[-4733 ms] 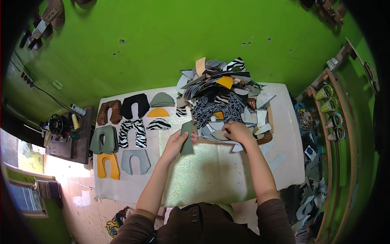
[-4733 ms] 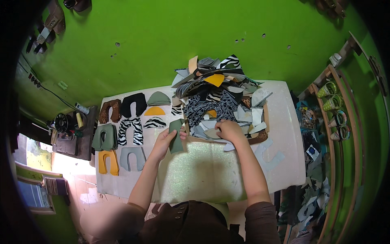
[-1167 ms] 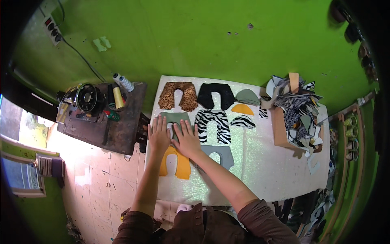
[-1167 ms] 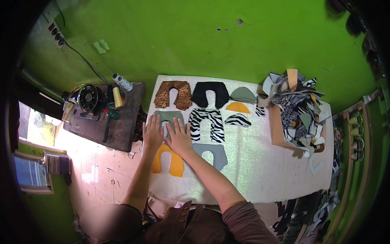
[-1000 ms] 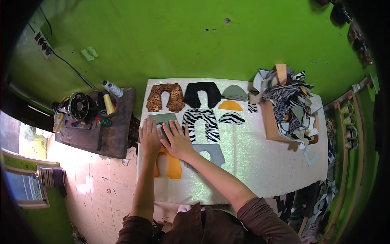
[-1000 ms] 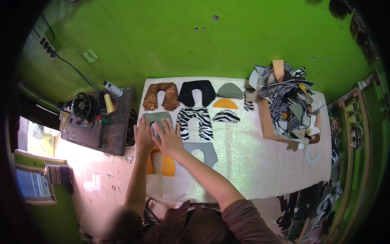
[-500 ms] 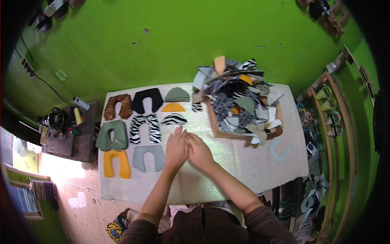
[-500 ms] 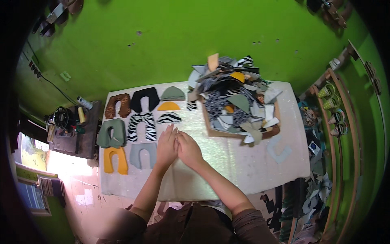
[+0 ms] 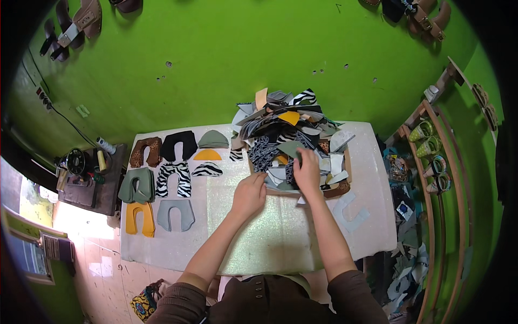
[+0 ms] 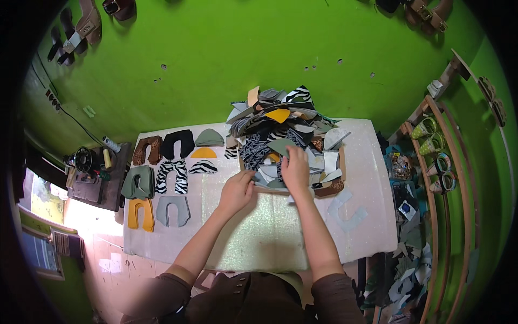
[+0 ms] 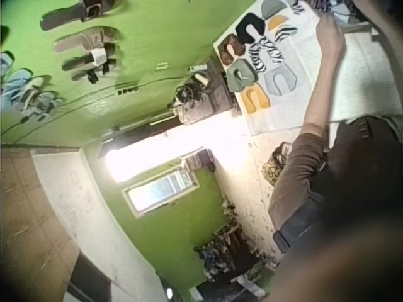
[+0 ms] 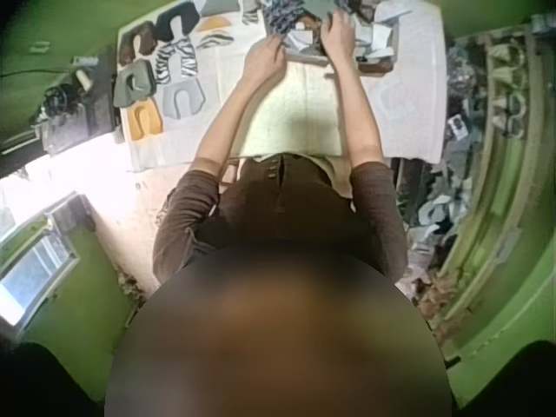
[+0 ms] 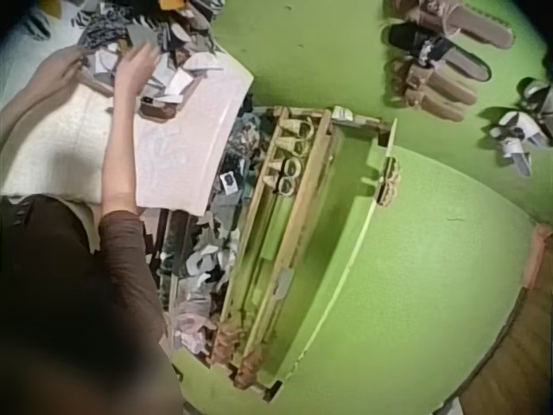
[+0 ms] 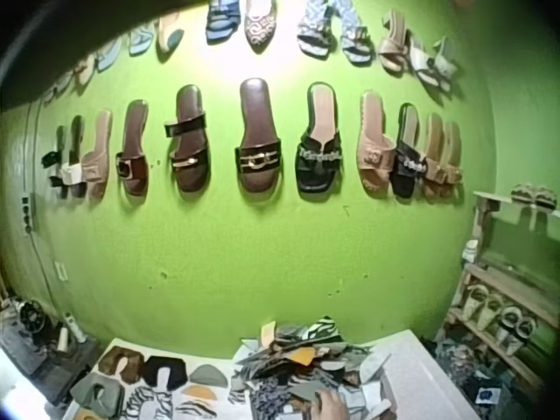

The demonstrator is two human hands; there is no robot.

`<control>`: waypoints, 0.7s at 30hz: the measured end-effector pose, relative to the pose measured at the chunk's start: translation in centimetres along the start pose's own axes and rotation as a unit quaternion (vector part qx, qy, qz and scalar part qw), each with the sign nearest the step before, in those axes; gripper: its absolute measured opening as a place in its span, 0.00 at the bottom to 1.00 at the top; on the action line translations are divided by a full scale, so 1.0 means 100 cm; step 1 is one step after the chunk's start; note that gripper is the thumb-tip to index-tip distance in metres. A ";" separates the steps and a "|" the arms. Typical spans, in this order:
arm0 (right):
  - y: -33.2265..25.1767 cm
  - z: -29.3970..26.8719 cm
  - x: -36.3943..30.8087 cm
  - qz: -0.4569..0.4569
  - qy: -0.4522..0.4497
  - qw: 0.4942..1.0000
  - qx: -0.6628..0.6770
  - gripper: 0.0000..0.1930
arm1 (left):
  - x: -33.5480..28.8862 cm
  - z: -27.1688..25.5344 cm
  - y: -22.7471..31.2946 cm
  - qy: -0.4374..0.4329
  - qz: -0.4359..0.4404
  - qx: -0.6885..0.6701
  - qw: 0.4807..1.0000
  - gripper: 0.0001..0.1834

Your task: Sort various patterned and colored shoe upper materials on a workbench.

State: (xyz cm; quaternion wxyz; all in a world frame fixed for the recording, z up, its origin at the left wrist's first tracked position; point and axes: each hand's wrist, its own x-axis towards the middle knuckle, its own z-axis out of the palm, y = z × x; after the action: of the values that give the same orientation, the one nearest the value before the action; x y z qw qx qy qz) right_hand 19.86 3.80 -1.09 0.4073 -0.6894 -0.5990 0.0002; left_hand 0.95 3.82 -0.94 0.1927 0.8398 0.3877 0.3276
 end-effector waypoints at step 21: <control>-0.011 -0.004 0.043 -0.011 -0.440 0.853 0.280 0.14 | 0.023 0.003 -0.032 -0.045 -0.293 -0.606 0.738 0.33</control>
State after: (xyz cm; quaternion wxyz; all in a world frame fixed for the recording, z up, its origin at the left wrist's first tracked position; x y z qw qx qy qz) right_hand 20.41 7.05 1.88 0.2766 -0.4673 -0.6981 0.4668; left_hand 0.60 7.62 -2.04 0.7647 0.4042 0.3253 0.3821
